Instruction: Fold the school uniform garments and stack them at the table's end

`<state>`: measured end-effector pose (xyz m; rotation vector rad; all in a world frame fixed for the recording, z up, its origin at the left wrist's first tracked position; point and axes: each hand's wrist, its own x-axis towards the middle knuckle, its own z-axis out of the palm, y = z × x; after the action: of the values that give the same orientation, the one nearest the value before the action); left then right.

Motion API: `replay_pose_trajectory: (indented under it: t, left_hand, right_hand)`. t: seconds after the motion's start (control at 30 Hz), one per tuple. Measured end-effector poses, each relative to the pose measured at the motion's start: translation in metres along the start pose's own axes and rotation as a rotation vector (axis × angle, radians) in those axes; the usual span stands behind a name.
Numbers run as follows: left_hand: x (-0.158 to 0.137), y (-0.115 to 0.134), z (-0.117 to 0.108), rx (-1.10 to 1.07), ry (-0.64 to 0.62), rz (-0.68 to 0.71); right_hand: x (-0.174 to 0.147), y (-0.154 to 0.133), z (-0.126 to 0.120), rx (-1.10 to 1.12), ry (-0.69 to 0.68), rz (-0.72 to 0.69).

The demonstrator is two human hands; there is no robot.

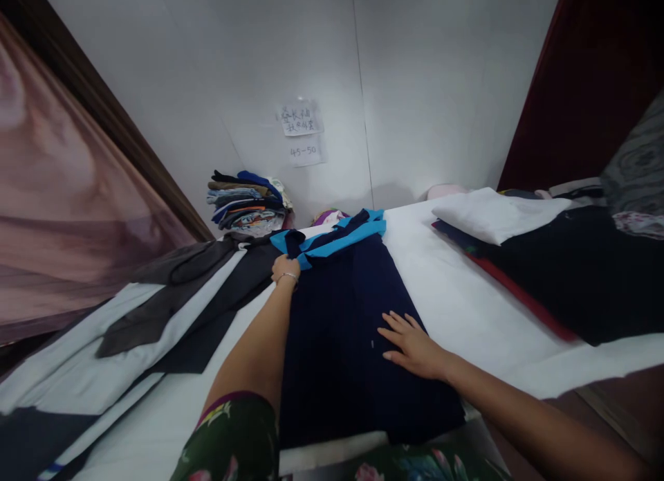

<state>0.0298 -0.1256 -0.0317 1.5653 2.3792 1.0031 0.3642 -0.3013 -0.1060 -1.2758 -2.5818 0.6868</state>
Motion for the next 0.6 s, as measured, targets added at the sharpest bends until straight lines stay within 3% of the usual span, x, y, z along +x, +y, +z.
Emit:
replay_pose_trajectory:
  t: [0.27, 0.4, 0.6]
  left_hand:
    - [-0.019, 0.074, 0.065, 0.133, -0.182, 0.413]
    - [-0.019, 0.112, 0.098, 0.196, -0.222, 0.536]
    - [0.008, 0.152, 0.139, 0.300, -0.251, 0.627]
  right_hand:
    - [0.052, 0.000, -0.035, -0.100, 0.196, 0.070]
    - [0.076, 0.010, -0.019, -0.136, 0.111, 0.079]
    - [0.075, 0.018, 0.003, -0.109, 0.082, 0.047]
